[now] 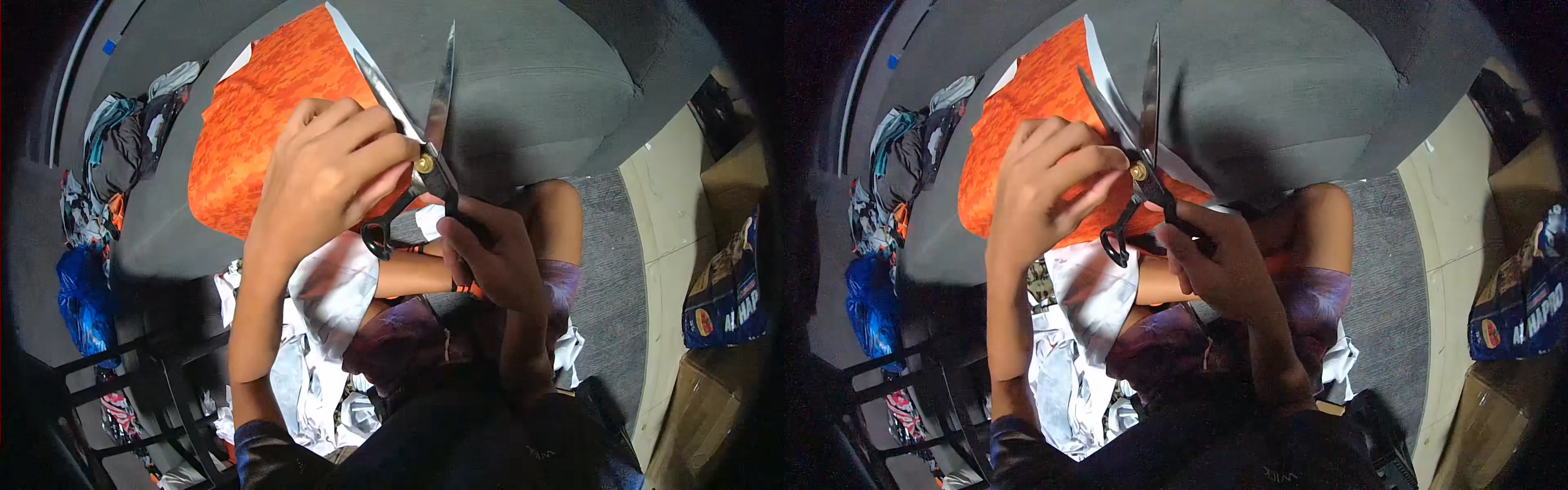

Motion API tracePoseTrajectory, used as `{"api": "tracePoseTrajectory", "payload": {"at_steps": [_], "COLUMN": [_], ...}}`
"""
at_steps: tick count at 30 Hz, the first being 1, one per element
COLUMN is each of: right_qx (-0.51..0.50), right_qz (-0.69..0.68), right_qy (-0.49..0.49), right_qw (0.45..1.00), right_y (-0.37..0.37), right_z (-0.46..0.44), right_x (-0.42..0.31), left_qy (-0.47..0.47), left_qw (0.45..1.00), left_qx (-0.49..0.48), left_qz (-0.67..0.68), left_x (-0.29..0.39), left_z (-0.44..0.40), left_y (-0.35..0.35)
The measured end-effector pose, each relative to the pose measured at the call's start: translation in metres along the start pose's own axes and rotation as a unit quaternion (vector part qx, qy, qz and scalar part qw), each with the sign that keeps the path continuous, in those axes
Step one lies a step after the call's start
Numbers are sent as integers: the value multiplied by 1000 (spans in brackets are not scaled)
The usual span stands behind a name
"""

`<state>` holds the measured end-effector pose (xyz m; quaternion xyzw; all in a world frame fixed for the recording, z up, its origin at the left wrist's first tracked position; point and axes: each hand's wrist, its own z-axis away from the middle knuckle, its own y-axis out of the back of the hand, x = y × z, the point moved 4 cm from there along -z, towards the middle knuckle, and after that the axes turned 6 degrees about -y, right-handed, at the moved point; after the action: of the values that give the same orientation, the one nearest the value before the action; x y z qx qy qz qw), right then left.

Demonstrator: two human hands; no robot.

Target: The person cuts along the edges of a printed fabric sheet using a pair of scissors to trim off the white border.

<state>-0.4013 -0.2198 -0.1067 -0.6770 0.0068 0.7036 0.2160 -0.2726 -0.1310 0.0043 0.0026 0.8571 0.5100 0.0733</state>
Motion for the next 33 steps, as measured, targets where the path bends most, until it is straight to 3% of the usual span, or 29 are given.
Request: {"api": "tracePoseTrajectory", "payload": {"at_steps": [4, 19, 22, 25, 26, 28, 29, 33], "right_qx": [-9, 13, 12, 12, 6, -18, -21, 81], "right_qz": [-7, 138, 26, -30, -43, -65, -62, 41], "right_qy": [-23, 57, 7, 10, 23, 45, 43, 197], "right_qw": [1000, 989, 1000, 999, 999, 997, 997, 976], "right_y": [0, 6, 4, 8, 10, 12, 12, 12], "right_z": [0, -5, -2, -3, -4, -6, -11, -31], "right_x": [2, 1, 0, -1, -3, -6, -2, 25], "left_qy": [-32, -100, 30, 186, 183, 301, 295, 329], "left_qw": [999, 989, 988, 912, 911, 747, 743, 733], "left_qx": [-28, -105, -12, 132, 132, 190, 175, 175], "left_qz": [-21, -31, 150, 341, 345, 561, 575, 569], "left_x": [-2, -7, -5, -6, 2, 15, 22, 47], "left_z": [3, -3, 17, 49, 54, 64, 67, 55], "left_y": [-6, -14, -7, -27, -37, -67, -79, -88]}}
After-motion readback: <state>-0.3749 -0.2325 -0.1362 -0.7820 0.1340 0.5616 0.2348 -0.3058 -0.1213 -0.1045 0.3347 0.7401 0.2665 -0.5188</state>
